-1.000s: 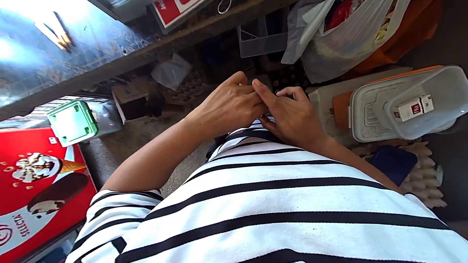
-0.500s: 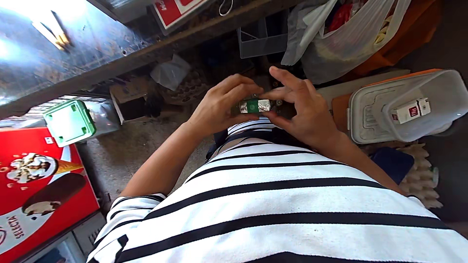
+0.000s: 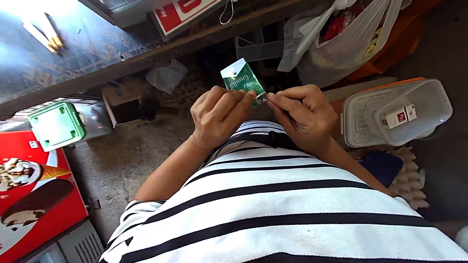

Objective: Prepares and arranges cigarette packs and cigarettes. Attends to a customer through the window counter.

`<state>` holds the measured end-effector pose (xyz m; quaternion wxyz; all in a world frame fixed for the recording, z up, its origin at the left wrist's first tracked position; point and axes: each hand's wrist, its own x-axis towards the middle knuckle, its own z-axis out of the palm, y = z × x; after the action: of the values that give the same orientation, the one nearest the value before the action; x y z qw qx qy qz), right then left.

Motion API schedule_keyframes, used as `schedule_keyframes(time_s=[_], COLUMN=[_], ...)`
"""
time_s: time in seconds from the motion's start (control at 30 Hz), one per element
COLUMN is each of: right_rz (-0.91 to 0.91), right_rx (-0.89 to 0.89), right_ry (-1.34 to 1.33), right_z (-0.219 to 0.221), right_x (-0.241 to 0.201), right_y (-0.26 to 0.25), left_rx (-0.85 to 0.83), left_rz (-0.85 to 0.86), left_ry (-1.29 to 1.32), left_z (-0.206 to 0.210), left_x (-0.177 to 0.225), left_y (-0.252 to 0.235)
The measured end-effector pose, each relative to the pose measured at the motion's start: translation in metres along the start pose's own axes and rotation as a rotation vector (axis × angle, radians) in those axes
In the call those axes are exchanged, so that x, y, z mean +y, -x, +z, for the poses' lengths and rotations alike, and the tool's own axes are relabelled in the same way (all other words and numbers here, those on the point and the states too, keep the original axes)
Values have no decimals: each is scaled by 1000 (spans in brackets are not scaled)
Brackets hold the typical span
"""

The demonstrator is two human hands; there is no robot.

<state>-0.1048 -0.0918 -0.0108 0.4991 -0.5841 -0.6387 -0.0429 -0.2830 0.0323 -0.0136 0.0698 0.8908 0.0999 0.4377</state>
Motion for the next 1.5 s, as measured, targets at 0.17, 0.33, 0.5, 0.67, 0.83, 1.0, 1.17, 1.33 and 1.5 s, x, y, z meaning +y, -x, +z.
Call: schedule_keyframes(time_s=[0.17,0.33,0.5,0.67,0.83,1.0,1.17,1.33,1.5], right_rz=[-8,-10,-25,14,64,128,153,120,48], right_rx=[-4,-2,14,-8,-117,-251,-243,-178,-130], right_ry=[52,120,98,119,118,39,-237,-195,-14], right_z=[2,1,3,7,6,1,-5,-7,-7], right_x=[-2,-6,-12,-15,-15,-16,-12,-16,-25], right_y=[1,0,1,-1,-7,-17,-19,-17,-15], left_rx=[11,-13,-26,-4,-31,-42,-5,-7,-18], left_rz=[36,73,85,58,61,53,-10,-36,-8], left_ry=[-56,-62,-60,-82,-88,-59,26,7,-35], left_z=[-1,-5,-8,-8,-10,-13,-16,-20,-22], left_x=[1,3,6,7,7,10,13,14,16], left_y=[-2,-2,-4,-4,2,5,3,1,-1])
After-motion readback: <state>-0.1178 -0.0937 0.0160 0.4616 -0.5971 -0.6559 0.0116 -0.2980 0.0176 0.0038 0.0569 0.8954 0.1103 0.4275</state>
